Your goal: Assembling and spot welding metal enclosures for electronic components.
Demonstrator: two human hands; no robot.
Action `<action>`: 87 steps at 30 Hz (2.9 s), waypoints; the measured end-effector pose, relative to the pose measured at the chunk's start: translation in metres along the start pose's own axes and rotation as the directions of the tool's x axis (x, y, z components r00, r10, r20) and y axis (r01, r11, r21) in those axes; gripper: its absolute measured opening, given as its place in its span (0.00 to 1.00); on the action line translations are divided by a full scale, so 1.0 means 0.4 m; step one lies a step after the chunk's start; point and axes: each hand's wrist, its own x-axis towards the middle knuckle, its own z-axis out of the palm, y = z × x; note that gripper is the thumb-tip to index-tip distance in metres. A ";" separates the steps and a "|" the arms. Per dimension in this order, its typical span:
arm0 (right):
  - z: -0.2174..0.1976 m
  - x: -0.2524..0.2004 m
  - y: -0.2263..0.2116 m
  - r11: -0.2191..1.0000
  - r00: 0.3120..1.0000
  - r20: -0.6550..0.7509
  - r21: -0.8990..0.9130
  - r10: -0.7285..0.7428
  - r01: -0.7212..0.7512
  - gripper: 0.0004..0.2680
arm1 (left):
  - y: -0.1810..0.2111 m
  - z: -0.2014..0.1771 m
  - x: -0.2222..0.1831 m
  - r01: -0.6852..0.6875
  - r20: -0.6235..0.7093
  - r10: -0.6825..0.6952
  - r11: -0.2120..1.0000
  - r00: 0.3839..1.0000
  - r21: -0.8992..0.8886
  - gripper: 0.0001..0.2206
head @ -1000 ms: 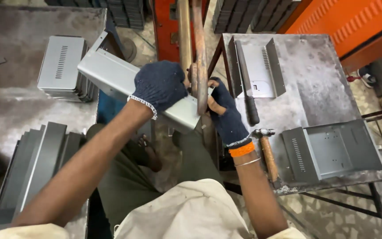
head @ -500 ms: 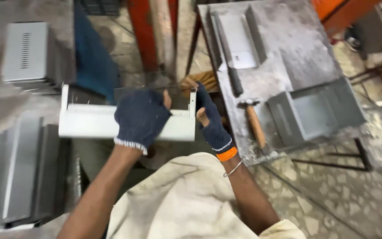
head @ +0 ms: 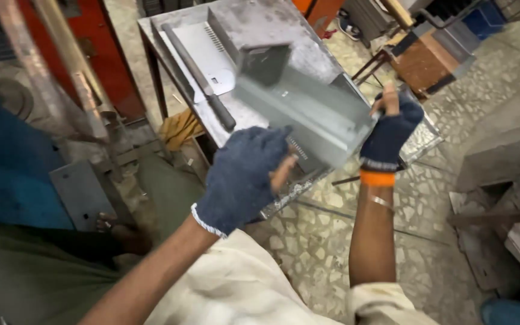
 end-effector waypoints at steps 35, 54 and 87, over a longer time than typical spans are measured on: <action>0.920 -0.668 -0.493 0.904 0.248 0.940 0.303 -0.232 -0.301 0.06 | -0.276 -0.706 -0.752 0.867 -0.659 -0.592 0.152 0.464 0.474 0.15; 0.898 -0.690 -0.875 0.677 0.268 0.631 0.604 -0.728 0.419 0.46 | -0.061 -0.864 -0.426 0.313 0.024 -0.671 0.378 0.741 0.871 0.17; 1.046 -0.710 -0.504 0.917 0.669 0.647 -0.373 0.365 -0.139 0.41 | -0.913 -0.919 -0.698 0.466 -0.316 -0.844 -0.089 0.434 0.880 0.09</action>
